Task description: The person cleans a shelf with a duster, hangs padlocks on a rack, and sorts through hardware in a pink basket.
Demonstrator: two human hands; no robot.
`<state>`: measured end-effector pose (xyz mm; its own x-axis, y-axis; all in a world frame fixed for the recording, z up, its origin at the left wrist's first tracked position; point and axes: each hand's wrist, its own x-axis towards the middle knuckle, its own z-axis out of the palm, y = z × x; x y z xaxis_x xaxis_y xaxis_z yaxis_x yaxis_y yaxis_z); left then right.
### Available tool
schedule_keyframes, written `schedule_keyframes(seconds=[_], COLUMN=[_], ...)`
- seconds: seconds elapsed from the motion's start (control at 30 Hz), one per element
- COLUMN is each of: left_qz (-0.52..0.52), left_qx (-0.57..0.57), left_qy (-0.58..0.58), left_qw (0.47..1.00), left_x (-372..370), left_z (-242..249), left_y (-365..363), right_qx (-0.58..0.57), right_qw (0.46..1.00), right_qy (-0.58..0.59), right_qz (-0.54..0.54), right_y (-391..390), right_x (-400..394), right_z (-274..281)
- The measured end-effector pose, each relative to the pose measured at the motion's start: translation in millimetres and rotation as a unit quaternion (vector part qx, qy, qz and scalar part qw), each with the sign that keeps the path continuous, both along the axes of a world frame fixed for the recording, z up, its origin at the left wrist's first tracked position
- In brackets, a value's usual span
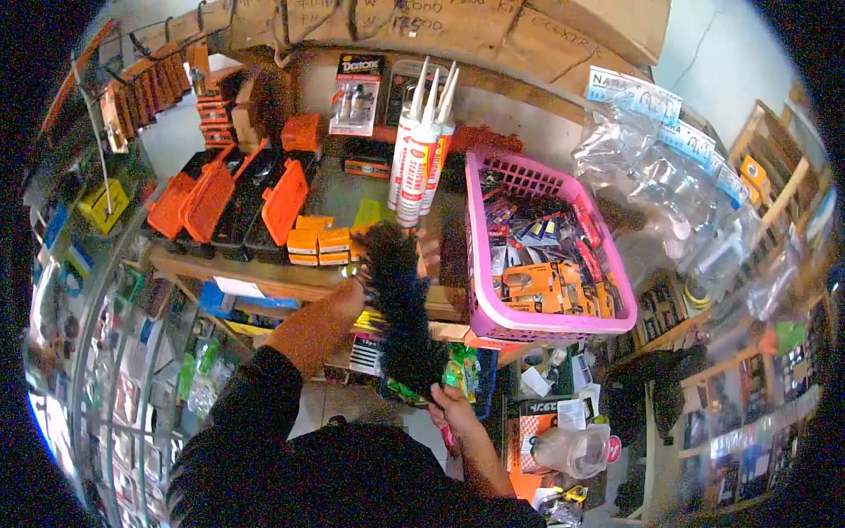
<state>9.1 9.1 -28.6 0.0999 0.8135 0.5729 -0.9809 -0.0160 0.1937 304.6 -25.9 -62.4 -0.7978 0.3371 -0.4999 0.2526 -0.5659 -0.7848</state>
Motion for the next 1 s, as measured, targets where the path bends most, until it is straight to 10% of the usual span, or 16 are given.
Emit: schedule_keyframes(seconds=[0.1,0.33,0.4,0.47,0.53,0.63,0.73,0.83,1.0], left_qz=[0.134,-0.022,0.109,-0.043,0.041,0.101,-0.003,0.026,0.003], left_qx=[-0.271,-0.209,-0.327,-0.163,-0.143,-0.380,-0.109,-0.208,-0.224], left_qy=[0.077,-0.039,0.064,-0.040,-0.066,0.067,-0.003,0.019,-0.044], left_qw=[0.950,0.977,0.937,0.985,0.987,0.917,0.994,0.978,0.974], left_x=[8,2,5,0,5,0,-2,-5,1], left_z=[28,8,16,-1,-3,19,-16,-7,4], left_y=[-24,-12,-14,-9,-12,-17,-1,3,-15], right_qx=[-0.009,0.063,0.056,0.036,0.092,0.070,0.067,0.192,0.043], right_qw=[0.993,0.985,0.983,0.990,0.981,0.978,0.990,0.969,0.988], right_qy=[0.019,-0.031,-0.028,-0.036,-0.045,-0.037,-0.066,-0.056,-0.056], right_qz=[-0.118,-0.156,-0.174,-0.131,-0.164,-0.192,-0.105,-0.146,-0.135], right_y=[1,-17,-29,-42,-50,-50,-41,-35,-50], right_x=[-3,-5,-5,-6,-11,-15,-15,-10,-9], right_z=[-5,8,5,3,-3,5,4,8,2])
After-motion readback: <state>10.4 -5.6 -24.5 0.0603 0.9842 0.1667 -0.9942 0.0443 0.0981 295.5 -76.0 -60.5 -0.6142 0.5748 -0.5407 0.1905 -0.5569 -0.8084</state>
